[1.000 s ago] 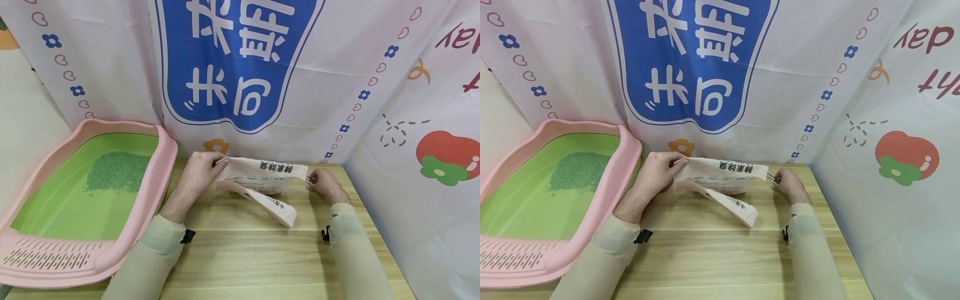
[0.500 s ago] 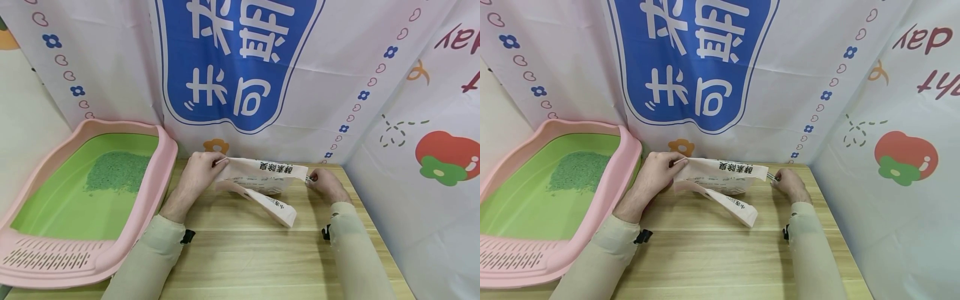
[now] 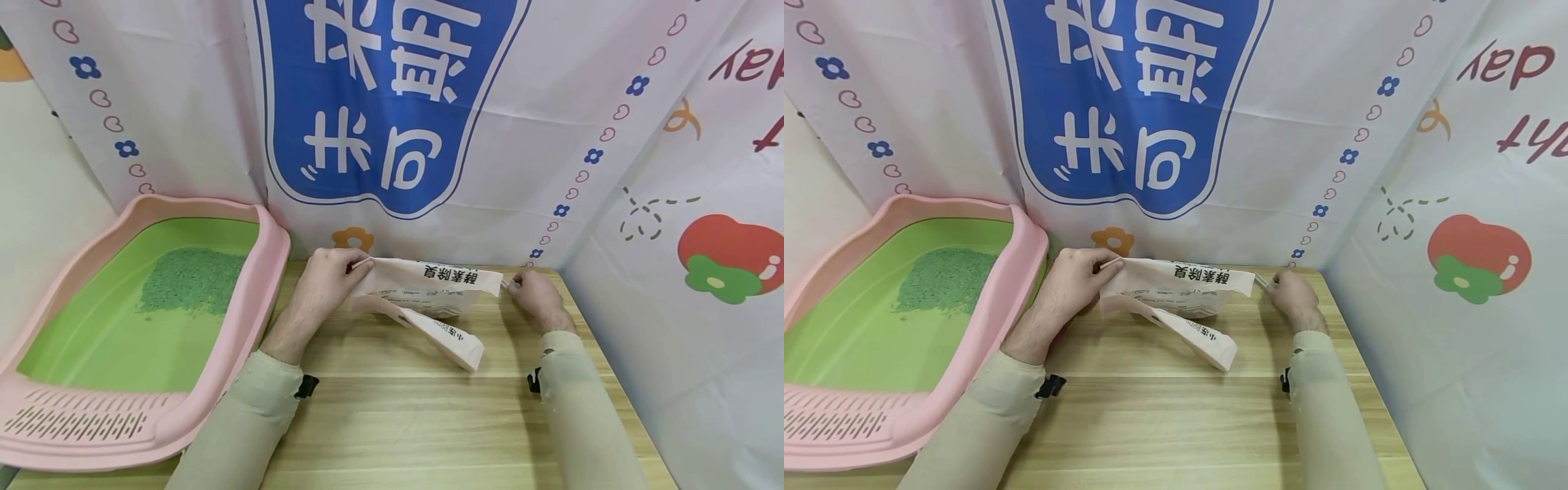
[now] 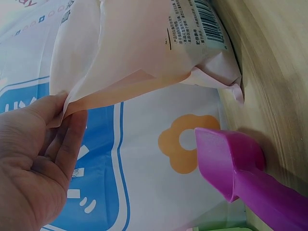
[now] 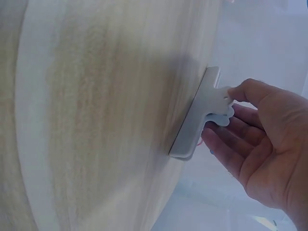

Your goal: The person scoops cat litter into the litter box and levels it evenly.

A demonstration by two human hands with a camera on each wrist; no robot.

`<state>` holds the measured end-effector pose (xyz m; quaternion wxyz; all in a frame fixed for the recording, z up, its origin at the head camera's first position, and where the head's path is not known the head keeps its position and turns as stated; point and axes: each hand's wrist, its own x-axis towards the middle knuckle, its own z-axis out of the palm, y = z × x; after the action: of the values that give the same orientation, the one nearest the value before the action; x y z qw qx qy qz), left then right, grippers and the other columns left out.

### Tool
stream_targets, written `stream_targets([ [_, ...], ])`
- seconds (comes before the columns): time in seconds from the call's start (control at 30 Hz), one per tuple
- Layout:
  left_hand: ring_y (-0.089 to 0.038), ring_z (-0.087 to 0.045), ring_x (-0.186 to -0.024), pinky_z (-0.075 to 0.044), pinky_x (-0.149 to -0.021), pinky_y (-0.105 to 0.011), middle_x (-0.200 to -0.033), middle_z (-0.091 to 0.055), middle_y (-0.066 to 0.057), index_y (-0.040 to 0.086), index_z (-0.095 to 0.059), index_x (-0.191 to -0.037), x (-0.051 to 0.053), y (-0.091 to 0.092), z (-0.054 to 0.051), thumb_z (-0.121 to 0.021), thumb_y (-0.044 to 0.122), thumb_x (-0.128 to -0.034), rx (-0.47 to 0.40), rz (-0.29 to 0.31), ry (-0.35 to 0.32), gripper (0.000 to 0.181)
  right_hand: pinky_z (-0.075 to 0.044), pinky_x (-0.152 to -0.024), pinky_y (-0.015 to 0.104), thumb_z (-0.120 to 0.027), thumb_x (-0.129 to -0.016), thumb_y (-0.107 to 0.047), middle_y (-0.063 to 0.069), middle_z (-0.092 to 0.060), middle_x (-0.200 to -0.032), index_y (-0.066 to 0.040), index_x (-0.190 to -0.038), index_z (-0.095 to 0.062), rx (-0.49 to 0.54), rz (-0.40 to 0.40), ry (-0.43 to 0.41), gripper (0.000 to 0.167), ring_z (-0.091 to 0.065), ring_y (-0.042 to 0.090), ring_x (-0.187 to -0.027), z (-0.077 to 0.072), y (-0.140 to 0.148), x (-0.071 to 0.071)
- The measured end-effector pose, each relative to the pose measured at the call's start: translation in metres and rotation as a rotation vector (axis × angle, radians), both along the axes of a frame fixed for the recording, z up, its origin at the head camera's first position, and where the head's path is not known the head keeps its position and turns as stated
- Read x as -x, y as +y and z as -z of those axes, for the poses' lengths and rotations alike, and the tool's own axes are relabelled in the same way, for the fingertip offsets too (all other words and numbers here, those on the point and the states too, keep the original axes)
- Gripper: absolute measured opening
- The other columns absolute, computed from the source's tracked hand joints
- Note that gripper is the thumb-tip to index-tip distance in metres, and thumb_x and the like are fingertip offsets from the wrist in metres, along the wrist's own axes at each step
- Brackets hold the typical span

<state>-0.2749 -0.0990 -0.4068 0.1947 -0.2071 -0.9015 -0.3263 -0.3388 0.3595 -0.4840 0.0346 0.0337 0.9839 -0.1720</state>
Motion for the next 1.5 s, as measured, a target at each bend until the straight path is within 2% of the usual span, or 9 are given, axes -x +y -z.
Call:
stream_targets([
  [0.13, -0.016, -0.064, -0.068, -0.048, -0.067, -0.03, -0.092, -0.087, -0.006, 0.012, -0.091, -0.107, 0.0, 0.0, 0.0, -0.083, 0.02, -0.1118, -0.002, -0.001, -0.001, 0.013, -0.062, -0.101, 0.064, -0.062, -0.111, -0.017, 0.03, -0.081, -0.128, 0.008, -0.137, -0.075, -0.032, 0.004, 0.028, 0.039, -0.075, 0.043, -0.108, 0.001, 0.002, 0.001],
  [0.27, -0.016, -0.063, -0.068, -0.047, -0.066, -0.031, -0.09, -0.085, -0.006, 0.012, -0.091, -0.106, 0.0, 0.0, -0.001, -0.083, 0.02, -0.1116, -0.004, -0.002, -0.004, 0.012, -0.063, -0.105, 0.067, -0.064, -0.112, -0.015, 0.033, -0.08, -0.132, 0.01, -0.138, -0.073, -0.042, -0.007, 0.055, 0.037, -0.077, 0.048, -0.114, 0.002, 0.002, 0.001],
  [0.5, -0.016, -0.059, -0.066, -0.045, -0.065, -0.03, -0.085, -0.081, -0.005, 0.013, -0.09, -0.103, 0.0, 0.0, -0.001, -0.083, 0.019, -0.1116, -0.001, -0.003, -0.008, 0.013, -0.059, -0.116, 0.069, -0.063, -0.116, -0.009, 0.037, -0.074, -0.145, 0.012, -0.142, -0.069, 0.043, 0.003, 0.078, 0.034, -0.074, 0.054, -0.131, 0.001, 0.002, 0.0],
  [0.8, -0.015, -0.059, -0.065, -0.045, -0.064, -0.03, -0.086, -0.083, -0.005, 0.012, -0.09, -0.104, 0.0, 0.0, -0.001, -0.083, 0.02, -0.1117, -0.006, -0.007, -0.008, 0.013, -0.062, -0.11, 0.068, -0.066, -0.112, -0.006, 0.038, -0.076, -0.138, 0.012, -0.139, -0.071, 0.096, -0.033, 0.199, 0.033, -0.076, 0.052, -0.121, -0.016, -0.007, -0.008],
  [1.07, -0.014, -0.054, -0.063, -0.043, -0.065, -0.031, -0.082, -0.081, -0.004, 0.013, -0.09, -0.104, 0.0, 0.0, 0.0, -0.082, 0.02, -0.1121, 0.003, 0.002, 0.003, 0.013, -0.058, -0.115, 0.07, -0.068, -0.114, -0.01, 0.039, -0.075, -0.141, 0.012, -0.142, -0.07, 0.126, -0.058, 0.24, 0.036, -0.074, 0.053, -0.127, -0.035, -0.018, -0.015],
  [1.23, -0.014, -0.056, -0.064, -0.045, -0.066, -0.031, -0.086, -0.083, -0.005, 0.012, -0.09, -0.105, 0.0, 0.0, 0.0, -0.082, 0.019, -0.1119, -0.001, 0.002, 0.002, 0.013, -0.059, -0.113, 0.07, -0.07, -0.114, -0.012, 0.037, -0.076, -0.139, 0.011, -0.141, -0.071, 0.143, -0.063, 0.269, 0.036, -0.075, 0.052, -0.125, -0.048, -0.027, -0.022],
  [1.5, -0.015, -0.059, -0.066, -0.047, -0.067, -0.032, -0.088, -0.084, -0.005, 0.013, -0.091, -0.106, 0.001, 0.0, 0.0, -0.082, 0.021, -0.1126, 0.001, -0.007, -0.008, 0.014, -0.062, -0.109, 0.068, -0.072, -0.111, -0.008, 0.035, -0.08, -0.134, 0.009, -0.136, -0.074, 0.145, -0.089, 0.365, 0.03, -0.078, 0.05, -0.119, -0.064, -0.037, -0.03],
])
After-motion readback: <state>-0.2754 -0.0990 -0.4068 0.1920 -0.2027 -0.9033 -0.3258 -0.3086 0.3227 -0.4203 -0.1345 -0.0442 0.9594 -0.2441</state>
